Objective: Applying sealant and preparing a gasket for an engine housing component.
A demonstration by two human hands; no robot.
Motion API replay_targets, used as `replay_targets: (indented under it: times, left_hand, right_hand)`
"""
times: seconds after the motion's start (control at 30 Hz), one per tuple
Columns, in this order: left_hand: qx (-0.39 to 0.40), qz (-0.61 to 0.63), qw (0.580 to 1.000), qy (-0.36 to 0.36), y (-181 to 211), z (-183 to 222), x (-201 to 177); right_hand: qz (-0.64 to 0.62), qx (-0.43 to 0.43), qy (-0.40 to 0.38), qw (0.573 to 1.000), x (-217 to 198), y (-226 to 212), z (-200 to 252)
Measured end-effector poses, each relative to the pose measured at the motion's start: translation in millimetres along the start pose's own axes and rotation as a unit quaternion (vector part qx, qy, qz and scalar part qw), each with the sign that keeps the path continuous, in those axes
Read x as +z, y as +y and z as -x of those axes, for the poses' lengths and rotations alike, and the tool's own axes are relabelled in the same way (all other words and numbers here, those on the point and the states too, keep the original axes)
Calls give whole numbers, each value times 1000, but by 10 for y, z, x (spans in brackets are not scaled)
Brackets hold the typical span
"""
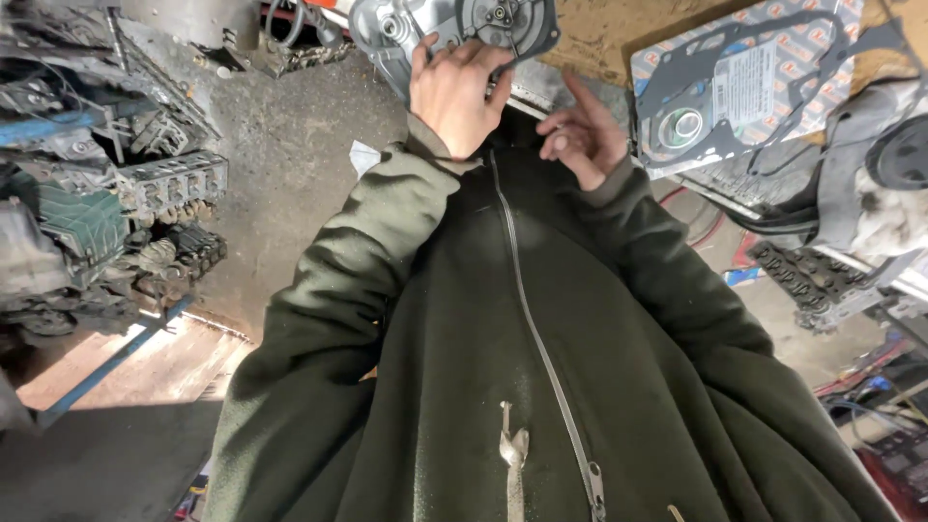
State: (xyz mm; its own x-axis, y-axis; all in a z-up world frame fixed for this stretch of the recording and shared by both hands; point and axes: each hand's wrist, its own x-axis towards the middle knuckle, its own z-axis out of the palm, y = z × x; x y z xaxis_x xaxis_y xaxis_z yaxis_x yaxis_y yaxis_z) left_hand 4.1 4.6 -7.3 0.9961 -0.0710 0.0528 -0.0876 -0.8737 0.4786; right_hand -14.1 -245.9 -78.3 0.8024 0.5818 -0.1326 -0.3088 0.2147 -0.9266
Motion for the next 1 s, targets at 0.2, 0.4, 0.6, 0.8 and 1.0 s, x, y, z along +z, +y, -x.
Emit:
replay_targets:
  times: [0.2,0.4,0.6,0.8,1.0]
  left_hand:
    - [2,30,999,32,25,-21,-61]
    - [-6,48,998,40,18,-65,-133]
    - [-7,57,998,26,-12,-68,-129]
    - [-4,71,997,20,8,-81,-190]
    - [13,70,997,31,-36,-70,-168]
  right_hand:
    - [234,-55,42,970,236,-87,-158]
    - [521,-171,47,835,115,412,-378]
    - [594,-204,60,776,92,634,-506]
    - [620,-166,56,765,66,770,-523]
    - [656,-195,55,727,132,518,-360]
